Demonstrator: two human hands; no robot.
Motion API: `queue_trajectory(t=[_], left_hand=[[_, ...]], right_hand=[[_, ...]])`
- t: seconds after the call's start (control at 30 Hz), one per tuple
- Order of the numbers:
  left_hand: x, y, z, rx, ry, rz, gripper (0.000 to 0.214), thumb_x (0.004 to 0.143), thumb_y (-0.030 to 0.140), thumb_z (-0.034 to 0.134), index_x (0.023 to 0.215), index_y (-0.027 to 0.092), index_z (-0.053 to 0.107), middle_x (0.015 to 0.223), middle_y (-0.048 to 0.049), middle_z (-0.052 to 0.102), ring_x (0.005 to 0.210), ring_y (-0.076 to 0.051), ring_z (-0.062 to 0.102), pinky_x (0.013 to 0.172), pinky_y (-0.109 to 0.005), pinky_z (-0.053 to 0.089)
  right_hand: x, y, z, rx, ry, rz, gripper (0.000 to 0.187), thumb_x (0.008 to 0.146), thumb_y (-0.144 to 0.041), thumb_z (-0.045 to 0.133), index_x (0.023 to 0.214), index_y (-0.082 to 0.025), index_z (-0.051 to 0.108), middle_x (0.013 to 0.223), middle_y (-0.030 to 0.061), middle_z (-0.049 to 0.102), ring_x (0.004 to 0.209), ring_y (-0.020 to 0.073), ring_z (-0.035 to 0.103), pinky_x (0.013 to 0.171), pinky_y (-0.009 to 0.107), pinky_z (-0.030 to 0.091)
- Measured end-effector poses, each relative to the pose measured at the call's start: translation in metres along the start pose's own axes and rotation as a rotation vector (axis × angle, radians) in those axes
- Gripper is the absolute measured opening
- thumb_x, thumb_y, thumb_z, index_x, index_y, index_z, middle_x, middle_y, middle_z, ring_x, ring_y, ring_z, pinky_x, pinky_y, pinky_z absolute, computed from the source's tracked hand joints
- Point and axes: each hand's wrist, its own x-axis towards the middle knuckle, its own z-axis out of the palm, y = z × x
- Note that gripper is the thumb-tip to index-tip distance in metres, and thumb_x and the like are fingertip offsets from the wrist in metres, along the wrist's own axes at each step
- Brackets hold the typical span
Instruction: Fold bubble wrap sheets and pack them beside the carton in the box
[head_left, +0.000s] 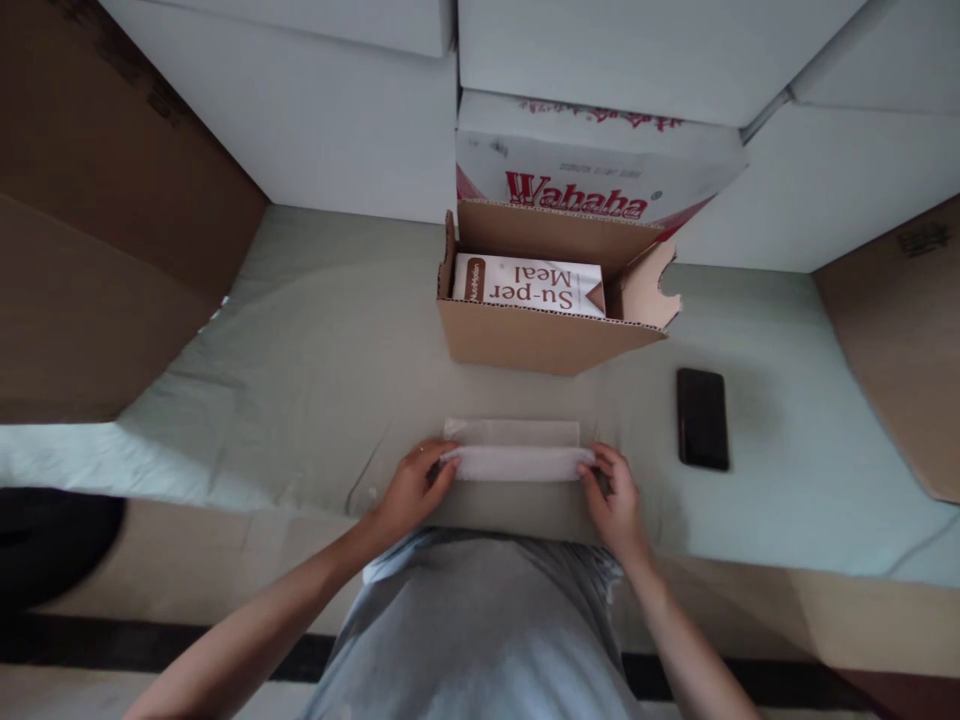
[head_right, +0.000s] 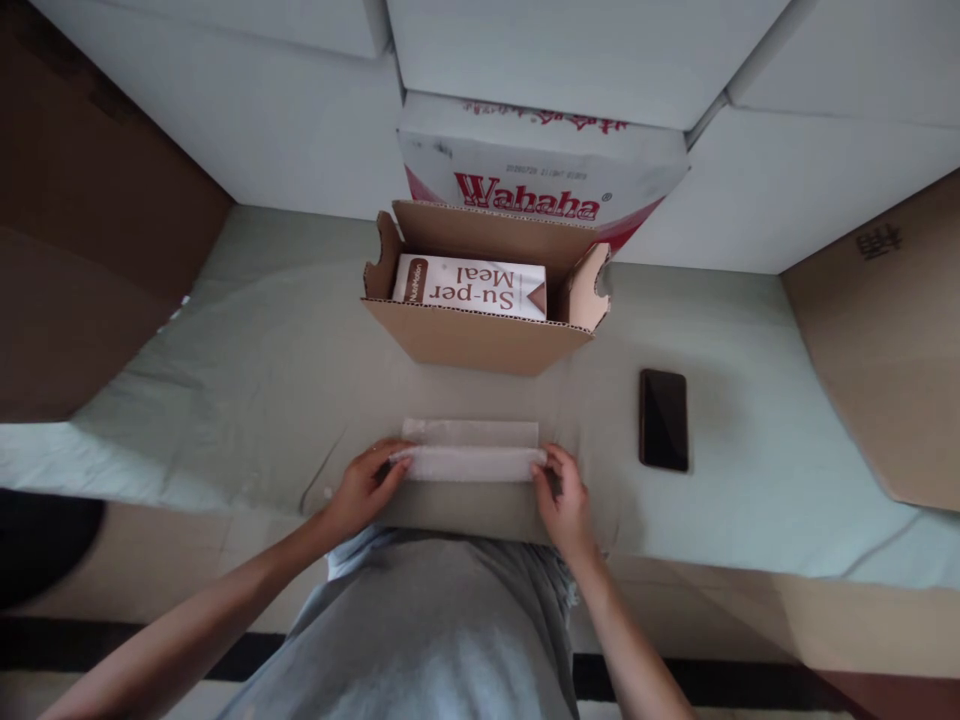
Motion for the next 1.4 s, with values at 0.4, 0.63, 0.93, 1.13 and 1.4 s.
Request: queue_trajectory(t=[0.4,0.63,0.93,1.13,1.4], left_hand=[[0.020,0.002,0.007,0.434,0.027,-0.045,0.034,0.092,0.031,0.046,0.118,0.012,0.057,0.072,-0.0058,0.066,0.064,-0.018,0.062,0.065,-0.030,0.050],[0.028,0.009,-0.005,0.626,0.068,0.026,0.046,0.093,0.038,0.046,0.129,0.010,0.045,0.092,-0.0135,0.067,0.085,-0.025,0.065,0.078,-0.039,0.051],[0.005,0.046,0.041,0.578,-0.289,0.407,0.049,0.087,0.013,0.046,0.135,0.010,0.038,0.146,-0.0185,0.037,0.139,-0.033,0.027,0.111,-0.048,0.029],[0.014,0.029,0.042,0.517,-0.413,0.400,0.059,0.084,0.025,0.050,0.139,0.009,0.035,0.151,-0.0212,0.025,0.143,-0.035,0.010,0.114,-0.054,0.015],[0.039,0.009,0.014,0.289,-0.559,0.680,0.062,0.076,0.021,0.045,0.137,0.011,0.039,0.149,-0.0167,0.032,0.144,-0.028,0.012,0.116,-0.052,0.013]], right_hand=[[0.021,-0.011,0.014,-0.257,-0.013,-0.056,0.037,0.088,-0.035,0.047,0.119,-0.016,0.052,0.078,0.0074,0.067,0.064,0.0187,0.064,0.056,0.030,0.050],[0.036,-0.026,0.008,-0.464,-0.178,0.022,0.037,0.086,-0.030,0.043,0.117,-0.014,0.056,0.080,0.0091,0.068,0.063,0.0209,0.063,0.059,0.032,0.047],[0.019,-0.044,0.015,-0.222,-0.379,0.128,0.040,0.085,-0.027,0.046,0.123,-0.015,0.051,0.064,0.0015,0.063,0.053,0.0160,0.059,0.051,0.027,0.045],[-0.003,-0.040,0.005,-0.017,-0.378,-0.047,0.036,0.090,-0.023,0.043,0.126,-0.020,0.047,0.075,0.0030,0.064,0.064,0.0151,0.063,0.058,0.027,0.053],[0.008,-0.031,0.007,-0.238,-0.440,-0.655,0.049,0.079,-0.007,0.051,0.125,-0.023,0.049,0.147,0.0147,0.031,0.138,0.0295,0.029,0.101,0.054,0.042]])
